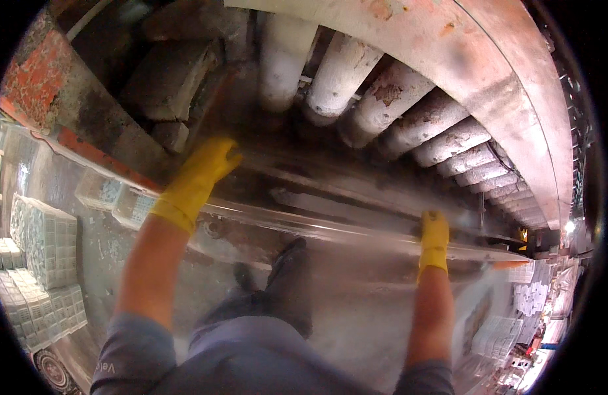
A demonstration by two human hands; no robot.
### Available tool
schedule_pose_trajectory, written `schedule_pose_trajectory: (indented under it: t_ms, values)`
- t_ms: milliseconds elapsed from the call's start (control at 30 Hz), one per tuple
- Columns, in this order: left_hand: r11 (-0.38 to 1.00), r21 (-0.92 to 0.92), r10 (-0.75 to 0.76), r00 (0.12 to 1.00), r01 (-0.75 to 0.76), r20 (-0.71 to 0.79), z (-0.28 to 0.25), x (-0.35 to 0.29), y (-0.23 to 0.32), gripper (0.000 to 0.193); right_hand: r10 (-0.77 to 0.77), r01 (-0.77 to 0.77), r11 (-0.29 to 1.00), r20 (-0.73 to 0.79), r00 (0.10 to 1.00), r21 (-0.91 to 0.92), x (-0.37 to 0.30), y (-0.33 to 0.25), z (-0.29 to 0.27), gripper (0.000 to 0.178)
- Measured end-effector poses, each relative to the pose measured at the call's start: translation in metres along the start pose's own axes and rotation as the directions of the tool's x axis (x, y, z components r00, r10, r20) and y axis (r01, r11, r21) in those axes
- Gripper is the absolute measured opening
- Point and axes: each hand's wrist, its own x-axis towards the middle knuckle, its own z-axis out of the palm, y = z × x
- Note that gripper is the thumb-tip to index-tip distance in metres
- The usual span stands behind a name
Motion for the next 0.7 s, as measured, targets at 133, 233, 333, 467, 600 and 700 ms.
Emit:
schedule_pose_trajectory:
  t_ms: [133,233,333,467,600,700]
  values:
    - [0.999,0.020,0.046,0.999,-0.046,-0.024,0.007,0.003,-0.008,0.044,-0.038,0.036,0.997,-0.024,0.999,-0.072,0.015,0.022,0.009,0.042]
    - [0.999,0.034,0.026,1.000,-0.025,-0.018,0.004,0.004,-0.008,0.044,0.011,-0.010,0.998,0.014,1.000,-0.056,-0.004,-0.017,-0.006,0.043]
    - [0.999,0.031,0.017,1.000,-0.017,0.002,0.003,0.008,-0.005,0.044,-0.030,0.028,0.991,-0.011,0.999,-0.130,0.005,0.000,0.000,0.044]
    - [0.998,0.041,0.047,0.999,-0.045,-0.029,0.012,0.007,-0.015,0.043,-0.007,0.008,0.995,0.014,1.000,-0.103,0.001,-0.001,0.000,0.045]
    - [0.999,0.047,0.028,0.999,-0.027,-0.023,0.012,0.004,-0.013,0.044,-0.023,0.022,0.992,-0.007,1.000,-0.125,0.001,0.004,0.002,0.046]
    - [0.998,0.024,0.062,0.998,-0.061,-0.033,0.007,0.005,-0.011,0.045,0.041,-0.039,0.999,0.060,0.997,-0.029,0.000,-0.010,-0.005,0.046]
